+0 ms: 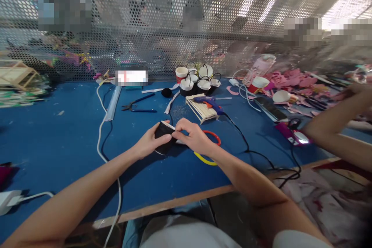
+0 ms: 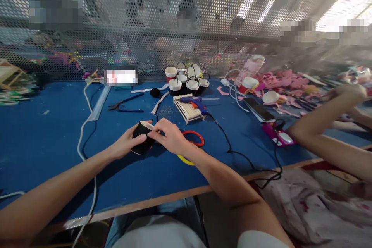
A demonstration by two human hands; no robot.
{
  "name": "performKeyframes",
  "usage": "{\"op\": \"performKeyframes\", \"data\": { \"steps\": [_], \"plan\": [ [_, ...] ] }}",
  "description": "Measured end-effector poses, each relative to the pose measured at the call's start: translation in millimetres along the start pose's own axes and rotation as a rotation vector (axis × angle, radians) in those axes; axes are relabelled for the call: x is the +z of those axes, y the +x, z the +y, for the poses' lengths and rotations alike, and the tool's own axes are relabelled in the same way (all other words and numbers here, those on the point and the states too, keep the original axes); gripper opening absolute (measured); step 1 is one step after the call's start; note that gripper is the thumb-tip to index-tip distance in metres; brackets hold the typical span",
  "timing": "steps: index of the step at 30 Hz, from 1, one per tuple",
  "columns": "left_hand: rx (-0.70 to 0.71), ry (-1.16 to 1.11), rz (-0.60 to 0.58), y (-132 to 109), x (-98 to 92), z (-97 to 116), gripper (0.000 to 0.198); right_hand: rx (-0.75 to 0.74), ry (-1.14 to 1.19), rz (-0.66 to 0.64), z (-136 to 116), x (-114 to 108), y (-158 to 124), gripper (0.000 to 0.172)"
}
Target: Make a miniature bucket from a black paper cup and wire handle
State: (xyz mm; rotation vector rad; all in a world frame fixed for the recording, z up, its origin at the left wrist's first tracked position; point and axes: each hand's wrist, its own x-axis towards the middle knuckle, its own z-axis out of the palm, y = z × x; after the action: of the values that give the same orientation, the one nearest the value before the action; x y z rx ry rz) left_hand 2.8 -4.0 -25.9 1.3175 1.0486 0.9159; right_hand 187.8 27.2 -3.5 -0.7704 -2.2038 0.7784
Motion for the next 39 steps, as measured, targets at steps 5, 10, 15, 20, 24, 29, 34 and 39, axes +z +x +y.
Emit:
{"op": "performKeyframes", "data": {
  "steps": [5, 10, 15, 20, 24, 29, 34, 39],
  "plan": [
    [0.096, 0.100, 0.027, 3.6, -6.8, 0.7, 0.061, -0.030, -0.021, 0.204, 4.2, -2.5, 2.1, 0.019],
    [0.091, 0.220, 0.146, 11.2, -19.7, 2.2, 0.052, -0.034, -0.285, 0.393, 22.4, -13.6, 9.7, 0.015],
    [0.131, 0.458, 0.269, 19.4, -42.2, 9.8, 0.048, -0.065, -0.476, 0.265, 32.3, -14.0, 11.6, 0.015],
    [0.171, 0.992, 0.318, 57.5, -85.8, 30.8, 0.038, -0.062, -0.586, 0.124, 30.1, -12.5, 10.7, 0.019],
    [0.121, 1.289, 0.284, 121.3, -122.1, 39.5, 0.031, -0.106, -0.590, 0.144, 30.3, -11.4, 9.2, 0.021],
    [0.094, 1.430, 0.170, 200.6, -138.0, 34.5, 0.026, -0.104, -0.595, 0.171, 29.0, -10.1, 8.1, 0.019],
    [0.063, 1.461, 0.057, 245.1, -121.7, 25.3, 0.033, -0.063, -0.588, 0.174, 27.0, -10.8, 8.2, 0.020],
    [0.037, 1.412, 0.177, 253.3, -112.8, 28.6, 0.033, -0.019, -0.590, 0.132, 29.0, -10.3, 8.4, 0.019]
  ]
}}
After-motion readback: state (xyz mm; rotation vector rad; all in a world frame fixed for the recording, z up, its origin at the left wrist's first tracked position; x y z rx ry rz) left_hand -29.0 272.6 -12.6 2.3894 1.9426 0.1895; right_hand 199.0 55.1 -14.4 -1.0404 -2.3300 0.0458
